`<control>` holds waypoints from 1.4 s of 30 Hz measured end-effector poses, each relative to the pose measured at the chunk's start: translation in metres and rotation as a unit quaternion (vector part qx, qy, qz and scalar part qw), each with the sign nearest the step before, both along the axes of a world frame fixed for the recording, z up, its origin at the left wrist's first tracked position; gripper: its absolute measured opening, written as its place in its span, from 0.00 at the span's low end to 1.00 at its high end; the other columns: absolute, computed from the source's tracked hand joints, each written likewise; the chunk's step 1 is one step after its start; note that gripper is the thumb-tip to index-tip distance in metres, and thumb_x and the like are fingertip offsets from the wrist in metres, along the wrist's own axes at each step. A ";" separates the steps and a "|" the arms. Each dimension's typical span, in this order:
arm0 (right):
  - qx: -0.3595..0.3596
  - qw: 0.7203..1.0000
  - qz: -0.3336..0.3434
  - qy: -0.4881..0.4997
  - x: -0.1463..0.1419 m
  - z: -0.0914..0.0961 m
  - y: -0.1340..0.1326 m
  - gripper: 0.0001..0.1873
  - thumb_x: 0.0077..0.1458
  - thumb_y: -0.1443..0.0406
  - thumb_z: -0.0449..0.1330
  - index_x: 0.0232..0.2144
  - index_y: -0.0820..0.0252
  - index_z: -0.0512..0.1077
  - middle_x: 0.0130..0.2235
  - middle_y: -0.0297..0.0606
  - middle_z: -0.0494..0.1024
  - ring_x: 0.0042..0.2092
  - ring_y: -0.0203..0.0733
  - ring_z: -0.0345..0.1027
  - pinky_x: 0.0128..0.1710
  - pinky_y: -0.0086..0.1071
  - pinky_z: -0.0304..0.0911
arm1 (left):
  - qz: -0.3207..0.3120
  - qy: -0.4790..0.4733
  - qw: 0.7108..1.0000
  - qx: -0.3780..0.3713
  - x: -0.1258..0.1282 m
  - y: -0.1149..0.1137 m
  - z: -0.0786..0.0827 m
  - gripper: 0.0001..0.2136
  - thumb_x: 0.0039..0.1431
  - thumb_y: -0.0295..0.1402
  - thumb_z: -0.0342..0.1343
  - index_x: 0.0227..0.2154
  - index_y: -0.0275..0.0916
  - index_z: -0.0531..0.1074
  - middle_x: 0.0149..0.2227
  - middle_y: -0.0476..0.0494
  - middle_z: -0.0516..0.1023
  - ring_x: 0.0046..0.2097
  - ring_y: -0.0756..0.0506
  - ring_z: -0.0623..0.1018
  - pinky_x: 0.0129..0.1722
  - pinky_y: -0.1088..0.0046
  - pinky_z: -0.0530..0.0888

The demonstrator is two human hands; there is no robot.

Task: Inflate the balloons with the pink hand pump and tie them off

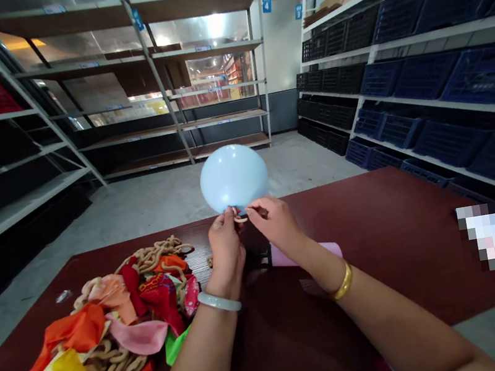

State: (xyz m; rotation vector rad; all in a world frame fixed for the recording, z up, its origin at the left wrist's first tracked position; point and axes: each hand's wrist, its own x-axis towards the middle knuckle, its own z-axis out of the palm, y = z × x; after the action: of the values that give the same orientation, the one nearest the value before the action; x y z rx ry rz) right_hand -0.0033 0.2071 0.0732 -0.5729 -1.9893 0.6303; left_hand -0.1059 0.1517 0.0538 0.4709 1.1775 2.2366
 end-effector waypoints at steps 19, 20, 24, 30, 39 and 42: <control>-0.467 0.857 0.182 0.124 -0.003 -0.004 0.011 0.14 0.42 0.56 0.68 0.25 0.63 0.77 0.20 0.33 0.74 0.19 0.29 0.59 0.19 0.25 0.46 | -0.077 0.029 0.996 0.035 0.025 0.000 0.004 0.14 0.47 0.40 0.67 0.28 0.32 0.76 0.21 0.53 0.68 0.22 0.56 0.63 0.23 0.79 0.60; -0.470 0.855 0.185 0.114 -0.002 -0.003 0.011 0.14 0.43 0.56 0.68 0.25 0.63 0.77 0.21 0.33 0.74 0.20 0.29 0.59 0.19 0.25 0.46 | -0.081 0.031 0.996 0.029 0.024 0.000 0.004 0.13 0.46 0.39 0.67 0.27 0.33 0.75 0.21 0.53 0.68 0.22 0.56 0.63 0.23 0.79 0.60; -0.460 0.863 0.192 0.085 0.005 0.002 0.013 0.12 0.44 0.57 0.67 0.24 0.62 0.76 0.22 0.33 0.74 0.21 0.30 0.60 0.20 0.25 0.48 | -0.091 0.031 0.995 0.007 0.021 -0.001 0.002 0.13 0.45 0.37 0.67 0.23 0.34 0.72 0.20 0.53 0.69 0.21 0.55 0.65 0.23 0.78 0.60; -0.438 0.871 0.205 0.084 0.003 0.001 0.014 0.10 0.47 0.60 0.65 0.24 0.61 0.72 0.22 0.32 0.73 0.21 0.31 0.63 0.19 0.25 0.49 | -0.116 0.041 0.992 0.018 0.022 -0.002 0.004 0.13 0.47 0.39 0.67 0.26 0.34 0.74 0.22 0.52 0.69 0.23 0.55 0.65 0.24 0.78 0.61; -0.042 0.999 0.008 -0.014 0.008 0.007 0.008 0.06 0.52 0.66 0.60 0.24 0.57 0.70 0.29 0.33 0.73 0.28 0.35 0.65 0.30 0.29 0.58 | -0.091 0.083 0.992 -0.018 0.022 -0.002 0.002 0.14 0.47 0.42 0.67 0.27 0.34 0.77 0.22 0.50 0.70 0.23 0.54 0.63 0.23 0.77 0.59; 0.060 0.993 -0.060 -0.079 0.017 0.013 0.004 0.06 0.53 0.68 0.58 0.25 0.56 0.71 0.33 0.34 0.74 0.30 0.36 0.65 0.30 0.30 0.54 | -0.076 0.131 0.987 -0.055 0.022 -0.003 0.001 0.16 0.48 0.44 0.66 0.25 0.34 0.76 0.21 0.50 0.69 0.23 0.54 0.63 0.24 0.76 0.59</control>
State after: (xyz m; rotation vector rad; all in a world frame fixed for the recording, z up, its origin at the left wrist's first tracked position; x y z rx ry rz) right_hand 0.0134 0.2109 0.0864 -0.6804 -2.1061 0.4000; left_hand -0.0840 0.1485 0.0543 0.7998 1.3401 2.0112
